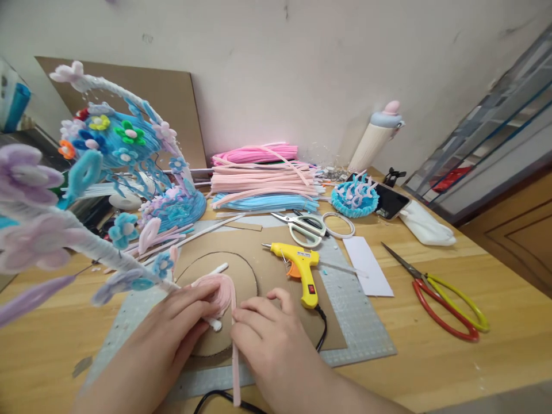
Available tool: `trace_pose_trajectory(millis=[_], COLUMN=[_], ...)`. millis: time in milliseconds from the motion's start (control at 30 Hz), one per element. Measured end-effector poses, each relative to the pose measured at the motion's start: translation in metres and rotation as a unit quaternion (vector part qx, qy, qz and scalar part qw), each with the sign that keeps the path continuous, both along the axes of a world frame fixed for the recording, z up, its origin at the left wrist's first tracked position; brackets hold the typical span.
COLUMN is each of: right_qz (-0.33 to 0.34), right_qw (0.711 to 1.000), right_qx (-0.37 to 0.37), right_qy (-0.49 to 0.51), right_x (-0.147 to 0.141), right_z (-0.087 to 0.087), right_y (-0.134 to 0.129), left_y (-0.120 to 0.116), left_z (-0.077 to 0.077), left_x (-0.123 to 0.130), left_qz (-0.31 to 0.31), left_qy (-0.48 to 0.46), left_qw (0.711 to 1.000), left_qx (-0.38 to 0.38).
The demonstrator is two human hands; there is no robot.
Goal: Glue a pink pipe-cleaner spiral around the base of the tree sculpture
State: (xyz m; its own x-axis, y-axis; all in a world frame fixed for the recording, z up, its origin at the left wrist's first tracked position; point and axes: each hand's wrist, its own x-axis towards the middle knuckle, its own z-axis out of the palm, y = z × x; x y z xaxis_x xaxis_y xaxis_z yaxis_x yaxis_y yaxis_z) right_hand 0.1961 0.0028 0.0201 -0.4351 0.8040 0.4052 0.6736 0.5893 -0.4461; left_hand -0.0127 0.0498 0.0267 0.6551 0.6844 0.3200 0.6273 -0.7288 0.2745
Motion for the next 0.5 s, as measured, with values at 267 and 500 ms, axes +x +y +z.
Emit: trace_pose_trajectory(millis=[267, 500], right_qz=[-0.017, -0.043], right_qw=[0.998, 0.993], right_qx=[-0.029, -0.077], right_qy=[0.051, 0.074], right_x=[-0.008, -0.013], right_z=[0.002, 0.007], right_y=[0.003, 0.003], left_y=[-0.008, -0.016], left_z=[0.006, -0.004], left_x=[0.004, 0.013], left_qz=[0.011, 0.029], left_qy=[0.009, 0.044], left_qw=[1.0, 0.996], left_qx=[0.003, 0.066])
